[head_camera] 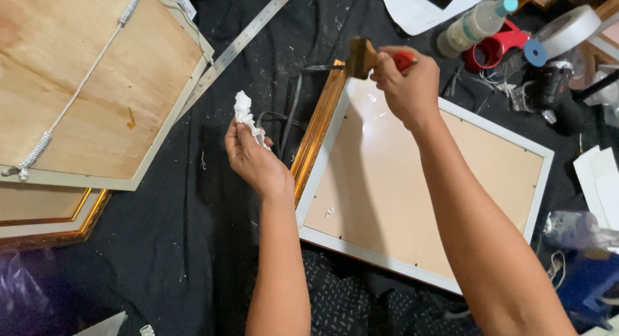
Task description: The person cleans a gold-framed picture with a tulip print using a brush and a white cloth. They wipe the front glass and frame, then flip the frame to clean the back board and edges.
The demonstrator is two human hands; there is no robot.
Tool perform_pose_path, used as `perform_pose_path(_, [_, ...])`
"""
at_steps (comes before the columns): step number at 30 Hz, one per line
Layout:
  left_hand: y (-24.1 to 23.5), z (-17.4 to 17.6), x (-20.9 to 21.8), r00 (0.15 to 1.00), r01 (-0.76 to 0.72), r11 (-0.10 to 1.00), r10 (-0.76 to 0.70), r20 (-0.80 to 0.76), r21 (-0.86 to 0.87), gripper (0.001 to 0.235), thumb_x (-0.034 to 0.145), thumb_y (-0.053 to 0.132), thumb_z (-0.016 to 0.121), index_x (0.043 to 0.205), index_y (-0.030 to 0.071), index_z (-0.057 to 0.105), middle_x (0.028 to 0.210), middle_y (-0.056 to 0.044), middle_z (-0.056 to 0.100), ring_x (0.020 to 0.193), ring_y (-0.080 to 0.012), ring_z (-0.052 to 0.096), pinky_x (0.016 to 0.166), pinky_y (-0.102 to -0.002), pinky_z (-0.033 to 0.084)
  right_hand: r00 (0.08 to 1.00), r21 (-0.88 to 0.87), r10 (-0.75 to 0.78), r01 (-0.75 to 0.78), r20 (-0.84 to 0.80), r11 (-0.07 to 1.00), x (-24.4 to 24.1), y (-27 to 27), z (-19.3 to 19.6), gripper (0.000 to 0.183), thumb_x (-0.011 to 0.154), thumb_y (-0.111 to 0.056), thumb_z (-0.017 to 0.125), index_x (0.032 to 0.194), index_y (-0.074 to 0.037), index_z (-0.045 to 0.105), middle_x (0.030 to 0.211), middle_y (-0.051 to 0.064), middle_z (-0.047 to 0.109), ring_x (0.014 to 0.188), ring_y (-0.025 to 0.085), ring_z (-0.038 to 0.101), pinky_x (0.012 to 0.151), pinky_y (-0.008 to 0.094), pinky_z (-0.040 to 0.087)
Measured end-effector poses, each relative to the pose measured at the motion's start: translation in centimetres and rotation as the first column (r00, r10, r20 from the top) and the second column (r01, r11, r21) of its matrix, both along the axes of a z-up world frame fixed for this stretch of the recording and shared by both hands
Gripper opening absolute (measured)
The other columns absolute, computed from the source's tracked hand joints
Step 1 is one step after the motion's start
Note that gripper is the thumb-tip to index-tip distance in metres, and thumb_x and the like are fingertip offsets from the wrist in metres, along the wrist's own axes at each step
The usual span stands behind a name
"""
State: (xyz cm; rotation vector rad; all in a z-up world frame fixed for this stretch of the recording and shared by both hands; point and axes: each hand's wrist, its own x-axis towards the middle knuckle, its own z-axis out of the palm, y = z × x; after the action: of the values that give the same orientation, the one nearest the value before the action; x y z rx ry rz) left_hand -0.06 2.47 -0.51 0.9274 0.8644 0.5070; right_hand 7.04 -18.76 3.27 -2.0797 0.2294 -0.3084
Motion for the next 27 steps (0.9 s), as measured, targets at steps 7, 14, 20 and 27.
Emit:
perform_pose_path(7, [1.8,0.6,-0.2,0.995,-0.102,0.994,0.101,-0.018,-0.043,0.021,0.101,0.017,0.058,0.113,0.004,0.068,0.079,-0.009,0.062,0.066,-0.0112,0.054,0.054,-0.018,0.043,0.872,-0.17,0.327,-0.407,-0.363,0.897,-11.9,5.3,9.1,0.022,0.093,-0.021,0.065,0.105,-0.011,0.081,0.071,0.019,0.076,0.066,0.027,0.072,0.064,0.038,0.055])
perform_pose_path(14, [1.0,0.3,-0.2,0.999,-0.03,0.999,0.029,-0.043,-0.033,0.018,0.102,0.018,0.058,0.113,0.007,0.069,0.077,-0.011,0.062,0.06,-0.0106,0.051,0.053,-0.019,0.042,0.54,0.076,0.63,-0.723,-0.559,0.687,-12.2,5.0,6.9,0.027,0.086,-0.015,0.067,0.107,-0.005,0.081,0.083,0.024,0.081,0.072,0.043,0.077,0.067,0.049,0.06])
perform_pose_path(20, [1.5,0.5,0.3,0.995,-0.007,0.998,0.0,-0.098,-0.069,0.023,0.101,0.019,0.058,0.117,0.008,0.069,0.095,-0.011,0.068,0.072,-0.0138,0.056,0.06,-0.023,0.046,0.858,-0.56,0.381,-0.514,-0.346,0.65,2.5,-3.2,2.5,0.022,0.096,-0.026,0.071,0.108,-0.011,0.081,0.075,0.02,0.071,0.069,0.037,0.063,0.065,0.046,0.05])
perform_pose_path(27, [1.1,-2.1,1.1,0.992,0.086,0.995,-0.09,-0.093,-0.052,0.023,0.098,0.017,0.056,0.115,0.008,0.069,0.093,-0.006,0.071,0.069,-0.0117,0.057,0.058,-0.025,0.044,0.977,-0.543,0.21,-0.2,-0.044,0.816,1.0,-6.6,5.3,0.016,0.106,-0.021,0.069,0.11,-0.009,0.08,0.063,0.001,0.062,0.05,0.01,0.045,0.053,0.027,0.038])
